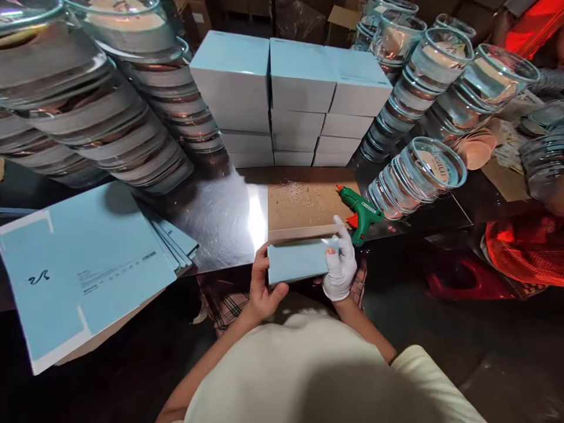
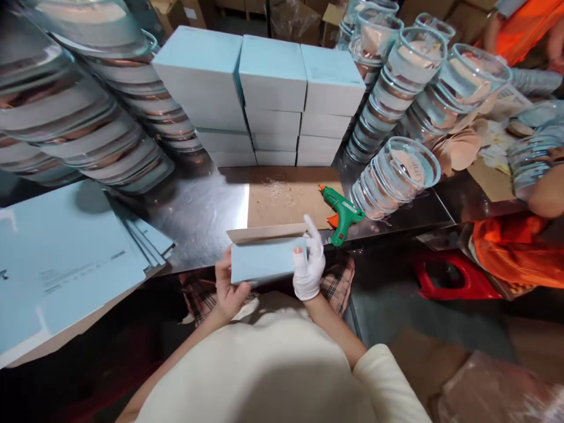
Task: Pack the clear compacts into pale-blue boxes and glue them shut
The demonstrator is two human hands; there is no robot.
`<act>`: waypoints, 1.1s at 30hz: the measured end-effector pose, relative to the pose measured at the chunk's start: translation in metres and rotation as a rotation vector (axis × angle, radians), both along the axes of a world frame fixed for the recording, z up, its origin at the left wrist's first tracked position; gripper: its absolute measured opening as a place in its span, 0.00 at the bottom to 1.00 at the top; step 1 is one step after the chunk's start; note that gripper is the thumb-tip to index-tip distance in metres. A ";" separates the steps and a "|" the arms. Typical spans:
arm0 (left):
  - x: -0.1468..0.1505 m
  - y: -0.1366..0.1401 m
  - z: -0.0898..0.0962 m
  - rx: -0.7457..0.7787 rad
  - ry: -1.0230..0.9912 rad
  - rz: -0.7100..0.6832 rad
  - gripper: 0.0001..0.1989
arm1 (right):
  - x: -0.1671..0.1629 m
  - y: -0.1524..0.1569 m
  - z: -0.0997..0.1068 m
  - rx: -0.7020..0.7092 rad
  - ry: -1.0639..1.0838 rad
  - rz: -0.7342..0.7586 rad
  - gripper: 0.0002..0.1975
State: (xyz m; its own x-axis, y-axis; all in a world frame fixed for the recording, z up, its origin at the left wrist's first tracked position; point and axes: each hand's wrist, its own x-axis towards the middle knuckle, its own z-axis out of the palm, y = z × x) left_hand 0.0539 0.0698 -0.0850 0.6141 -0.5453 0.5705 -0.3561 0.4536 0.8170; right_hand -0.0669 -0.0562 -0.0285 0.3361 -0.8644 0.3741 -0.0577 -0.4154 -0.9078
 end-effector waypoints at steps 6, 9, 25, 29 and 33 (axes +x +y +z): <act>0.027 0.018 0.007 0.179 -0.242 -0.044 0.18 | -0.024 -0.030 0.007 0.078 0.056 -0.012 0.25; 0.043 0.027 0.010 0.214 -0.201 0.058 0.15 | -0.052 -0.075 0.021 0.046 0.536 -0.330 0.23; 0.036 0.010 0.005 0.274 -0.015 0.142 0.15 | -0.056 -0.098 0.032 0.324 0.126 -0.409 0.18; 0.031 -0.013 0.029 0.247 -0.088 0.151 0.14 | -0.046 -0.058 0.042 0.381 -0.075 -0.096 0.13; 0.021 -0.033 0.043 0.262 -0.163 0.162 0.12 | -0.052 -0.028 0.043 0.217 0.194 0.077 0.14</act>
